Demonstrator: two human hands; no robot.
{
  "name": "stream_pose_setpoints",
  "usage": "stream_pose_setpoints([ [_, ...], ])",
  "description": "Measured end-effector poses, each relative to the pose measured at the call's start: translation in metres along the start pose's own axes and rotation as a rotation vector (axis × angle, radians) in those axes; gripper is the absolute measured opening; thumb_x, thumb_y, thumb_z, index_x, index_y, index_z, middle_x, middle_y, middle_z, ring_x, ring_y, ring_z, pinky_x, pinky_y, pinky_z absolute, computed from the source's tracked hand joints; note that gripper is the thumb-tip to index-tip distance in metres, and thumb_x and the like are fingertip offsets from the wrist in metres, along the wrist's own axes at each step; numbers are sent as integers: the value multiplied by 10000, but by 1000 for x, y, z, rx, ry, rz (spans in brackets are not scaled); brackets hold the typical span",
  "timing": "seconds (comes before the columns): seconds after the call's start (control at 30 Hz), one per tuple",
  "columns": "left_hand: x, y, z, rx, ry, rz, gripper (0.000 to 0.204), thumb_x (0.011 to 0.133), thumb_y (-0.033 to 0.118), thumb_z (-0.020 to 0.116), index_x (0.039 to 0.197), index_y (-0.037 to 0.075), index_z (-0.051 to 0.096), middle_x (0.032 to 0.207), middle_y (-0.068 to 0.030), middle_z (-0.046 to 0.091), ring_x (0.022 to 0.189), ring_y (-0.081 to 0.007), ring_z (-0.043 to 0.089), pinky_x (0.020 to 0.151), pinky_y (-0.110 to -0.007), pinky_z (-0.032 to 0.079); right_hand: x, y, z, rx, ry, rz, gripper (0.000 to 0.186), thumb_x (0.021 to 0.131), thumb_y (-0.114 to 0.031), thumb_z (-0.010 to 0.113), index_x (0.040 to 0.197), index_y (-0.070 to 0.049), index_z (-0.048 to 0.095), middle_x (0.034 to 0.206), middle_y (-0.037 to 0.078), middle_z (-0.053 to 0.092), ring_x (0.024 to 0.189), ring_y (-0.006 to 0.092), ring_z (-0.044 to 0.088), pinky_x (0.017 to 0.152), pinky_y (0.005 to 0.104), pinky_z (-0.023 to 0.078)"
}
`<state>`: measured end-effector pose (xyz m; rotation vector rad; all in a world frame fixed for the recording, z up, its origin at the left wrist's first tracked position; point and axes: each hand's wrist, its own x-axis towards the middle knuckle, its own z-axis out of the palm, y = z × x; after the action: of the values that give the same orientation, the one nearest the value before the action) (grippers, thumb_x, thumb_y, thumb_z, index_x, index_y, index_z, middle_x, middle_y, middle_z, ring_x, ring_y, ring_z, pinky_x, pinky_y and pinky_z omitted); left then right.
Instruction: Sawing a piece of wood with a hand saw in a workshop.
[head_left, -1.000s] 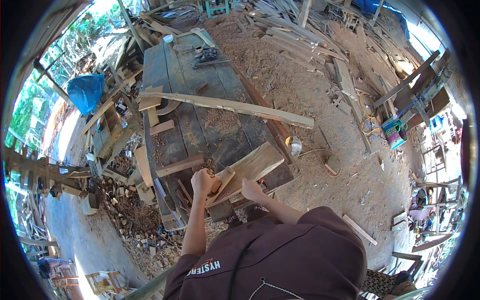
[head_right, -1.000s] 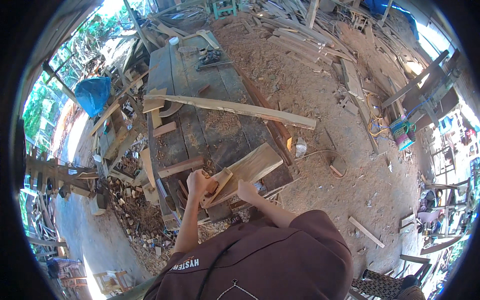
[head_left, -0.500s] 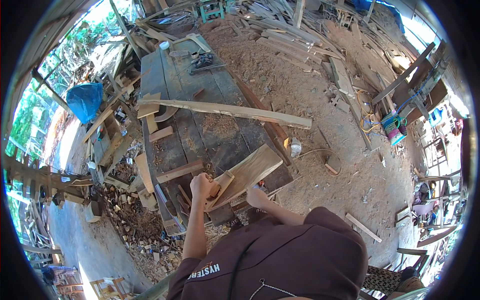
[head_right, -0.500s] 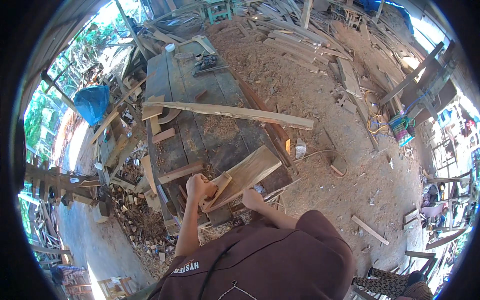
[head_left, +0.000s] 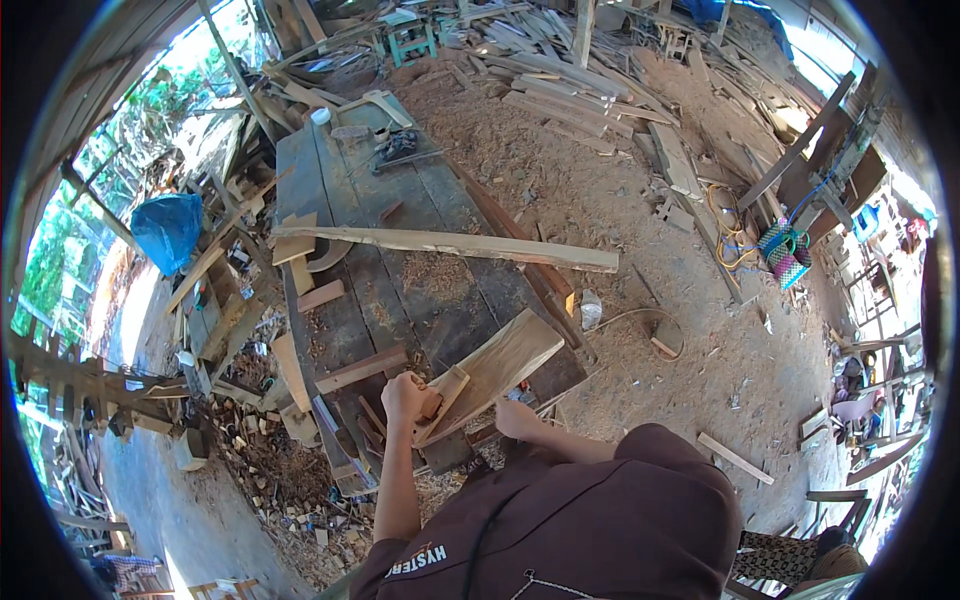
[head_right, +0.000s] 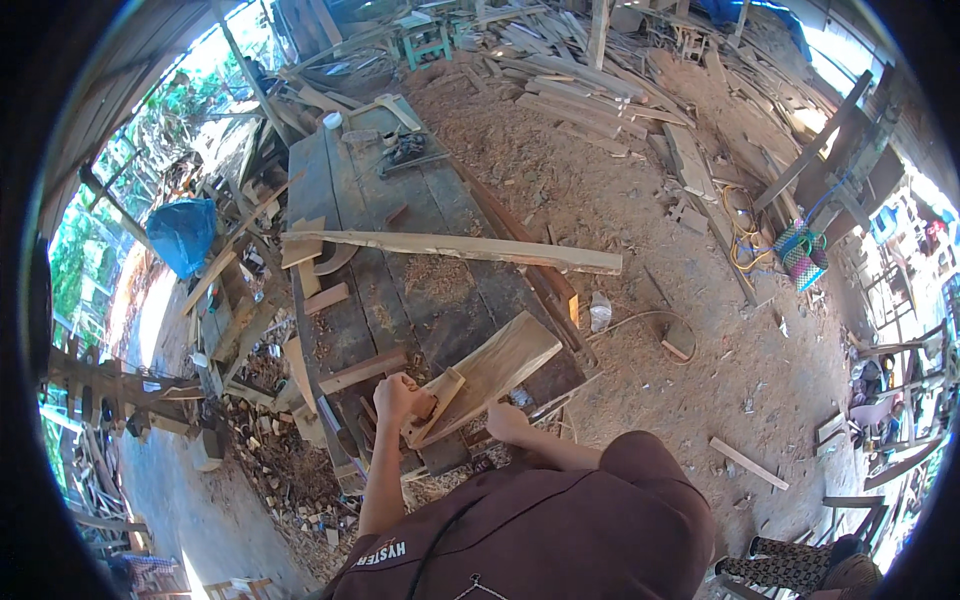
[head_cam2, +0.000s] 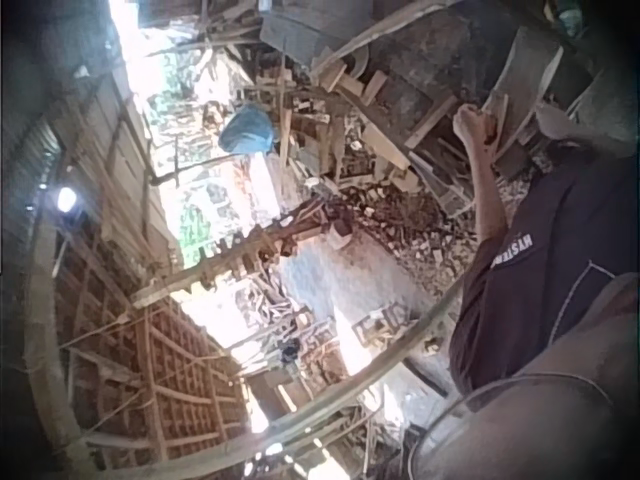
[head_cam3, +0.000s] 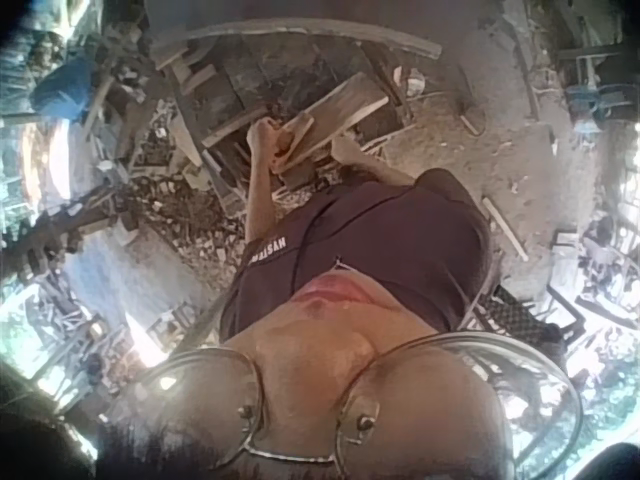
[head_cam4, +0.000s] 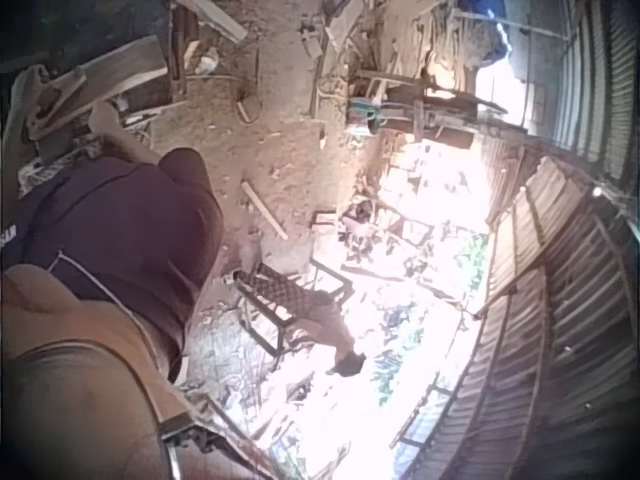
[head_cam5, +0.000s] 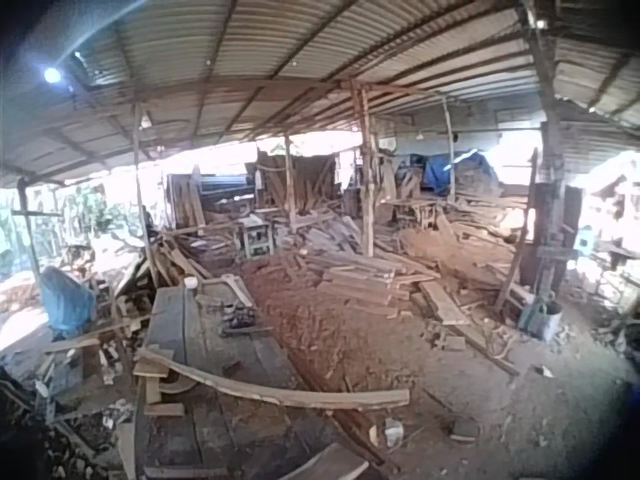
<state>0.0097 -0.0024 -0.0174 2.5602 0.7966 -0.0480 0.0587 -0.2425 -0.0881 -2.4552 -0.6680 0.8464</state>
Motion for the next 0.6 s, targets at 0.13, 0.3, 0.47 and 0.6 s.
stream_pose_setpoints([
  [0.13,2,-2,2,8,29,16,337,632,362,803,782,87,680,763,-89,677,756,-254,651,704,-365,522,47,-26,11,-60,23,-67,238,844,-130,470,996,41,535,940,285,627,882,419,635,736,473,519],
  [0.3,2,-9,5,5,36,-36,322,634,356,795,788,90,697,776,-85,684,751,-251,657,706,-363,527,41,-21,20,-4,117,-100,217,844,-142,474,952,40,525,827,286,624,803,441,623,709,522,488],
  [0.47,-4,2,0,13,-5,21,309,641,348,786,792,91,704,779,-80,689,740,-245,663,700,-361,533,14,-2,22,39,70,-100,220,846,-129,458,961,49,521,863,287,624,833,434,627,719,512,495],
  [0.6,-10,20,-2,26,77,-45,315,641,354,791,785,89,704,779,-96,689,745,-251,666,697,-365,536,26,-16,14,63,90,1,220,848,-131,452,960,46,521,887,270,634,849,430,629,726,503,501],
])
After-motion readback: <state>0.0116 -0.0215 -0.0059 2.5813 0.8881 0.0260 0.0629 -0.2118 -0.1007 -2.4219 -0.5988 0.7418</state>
